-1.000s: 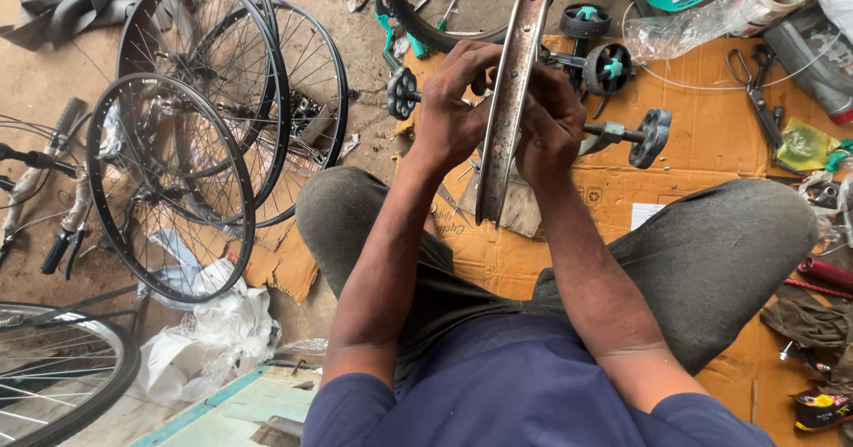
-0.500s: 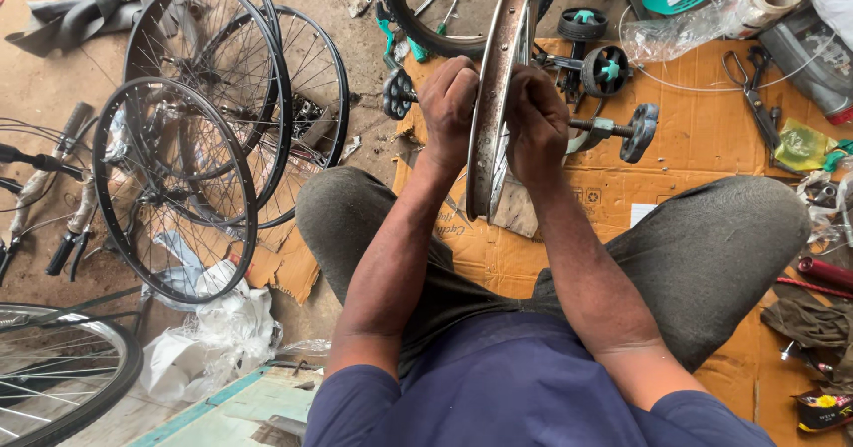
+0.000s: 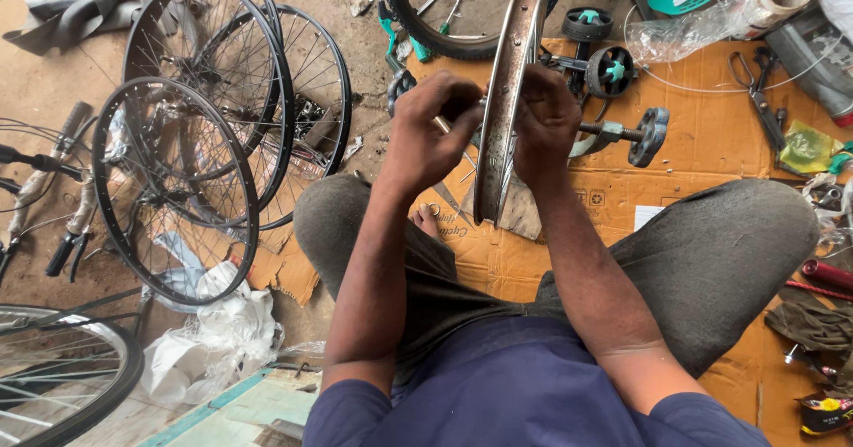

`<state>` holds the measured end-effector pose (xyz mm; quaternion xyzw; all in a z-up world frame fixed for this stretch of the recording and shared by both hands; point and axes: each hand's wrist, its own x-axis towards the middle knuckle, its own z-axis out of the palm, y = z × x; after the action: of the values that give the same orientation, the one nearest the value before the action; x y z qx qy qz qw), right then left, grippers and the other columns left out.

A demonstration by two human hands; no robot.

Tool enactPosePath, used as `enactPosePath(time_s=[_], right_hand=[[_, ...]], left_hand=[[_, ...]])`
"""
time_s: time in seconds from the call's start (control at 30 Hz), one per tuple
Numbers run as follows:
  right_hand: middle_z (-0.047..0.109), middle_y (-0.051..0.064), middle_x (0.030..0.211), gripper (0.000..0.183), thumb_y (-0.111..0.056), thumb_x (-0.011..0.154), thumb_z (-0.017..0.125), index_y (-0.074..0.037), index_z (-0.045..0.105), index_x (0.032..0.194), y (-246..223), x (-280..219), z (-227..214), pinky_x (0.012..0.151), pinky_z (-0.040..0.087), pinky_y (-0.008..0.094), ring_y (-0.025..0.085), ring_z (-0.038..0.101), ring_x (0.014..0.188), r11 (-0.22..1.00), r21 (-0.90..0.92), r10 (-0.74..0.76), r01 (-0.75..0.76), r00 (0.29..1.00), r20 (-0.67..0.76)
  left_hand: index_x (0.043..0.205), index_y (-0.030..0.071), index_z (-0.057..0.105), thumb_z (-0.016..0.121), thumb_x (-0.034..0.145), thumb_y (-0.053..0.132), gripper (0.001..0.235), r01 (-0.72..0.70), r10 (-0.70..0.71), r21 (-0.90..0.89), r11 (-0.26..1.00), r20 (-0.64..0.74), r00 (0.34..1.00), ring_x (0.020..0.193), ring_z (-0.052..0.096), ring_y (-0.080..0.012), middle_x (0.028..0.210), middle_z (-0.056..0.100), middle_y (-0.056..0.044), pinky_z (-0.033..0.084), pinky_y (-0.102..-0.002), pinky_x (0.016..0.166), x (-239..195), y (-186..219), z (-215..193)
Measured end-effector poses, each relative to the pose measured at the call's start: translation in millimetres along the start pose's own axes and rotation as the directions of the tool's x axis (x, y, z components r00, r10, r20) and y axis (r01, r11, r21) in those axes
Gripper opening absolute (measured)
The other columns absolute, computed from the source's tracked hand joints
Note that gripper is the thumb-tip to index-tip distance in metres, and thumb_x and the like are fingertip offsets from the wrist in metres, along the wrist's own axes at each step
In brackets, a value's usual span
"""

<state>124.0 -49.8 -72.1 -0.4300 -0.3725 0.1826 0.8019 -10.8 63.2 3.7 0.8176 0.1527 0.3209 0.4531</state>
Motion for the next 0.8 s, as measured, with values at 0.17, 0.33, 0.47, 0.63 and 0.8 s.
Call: enactPosePath(time_s=[0.17,0.33,0.47,0.63,0.8], right_hand=[[0.068,0.012,0.125,0.044,-0.020,0.105,0.074,0.000,0.054,0.139,-4,-5,1,0.104,0.060,0.034,0.017,0.069,0.116,0.998,-0.018,-0.052,0.054,0.996,0.072],[0.067,0.009,0.128,0.053,-0.040,0.110,0.060,0.001,0.056,0.144,5,-9,-5,0.099,0.058,0.029,0.013,0.067,0.111,0.972,-0.229,-0.057,0.053,0.998,-0.012],[0.063,0.012,0.131,0.051,-0.041,0.114,0.064,0.003,0.055,0.138,-8,-3,-3,0.109,0.058,0.034,0.018,0.066,0.122,0.913,-0.390,-0.097,0.119,0.993,0.074],[0.069,0.010,0.108,0.038,-0.037,0.107,0.068,-0.001,0.059,0.101,-13,8,1,0.082,0.058,0.033,0.019,0.070,0.097,0.683,-0.684,-0.297,0.256,0.953,0.061],[0.069,0.007,0.101,0.035,-0.033,0.105,0.069,-0.005,0.057,0.088,-4,9,0,0.075,0.057,0.034,0.020,0.068,0.089,0.615,-0.735,-0.360,0.284,0.931,0.058]], left_hand=[[0.138,0.002,0.059,0.074,0.095,0.037,0.057,0.027,-0.042,-0.140,0.990,-0.110,0.993,0.127,0.064,-0.0289,0.138,0.060,-0.018,0.056,-0.041,0.105,-17,28,12],[0.153,-0.003,0.038,0.083,0.087,0.032,0.087,-0.065,0.086,0.150,0.987,-0.139,0.987,0.145,0.044,-0.0405,0.152,0.047,-0.025,0.038,-0.050,0.125,-16,40,39],[0.157,0.001,0.038,0.086,0.089,0.028,0.088,-0.083,0.099,0.106,0.991,-0.155,0.983,0.143,0.047,-0.0363,0.151,0.049,-0.022,0.038,-0.047,0.123,-17,33,43],[0.158,0.004,0.039,0.085,0.089,0.031,0.087,-0.025,0.028,0.027,0.999,-0.129,0.991,0.141,0.051,-0.0334,0.147,0.054,-0.019,0.041,-0.047,0.122,-21,31,47],[0.153,0.004,0.045,0.085,0.090,0.035,0.081,-0.019,0.031,0.068,0.997,-0.174,0.984,0.140,0.048,-0.0344,0.147,0.051,-0.021,0.043,-0.047,0.119,-25,37,50]])
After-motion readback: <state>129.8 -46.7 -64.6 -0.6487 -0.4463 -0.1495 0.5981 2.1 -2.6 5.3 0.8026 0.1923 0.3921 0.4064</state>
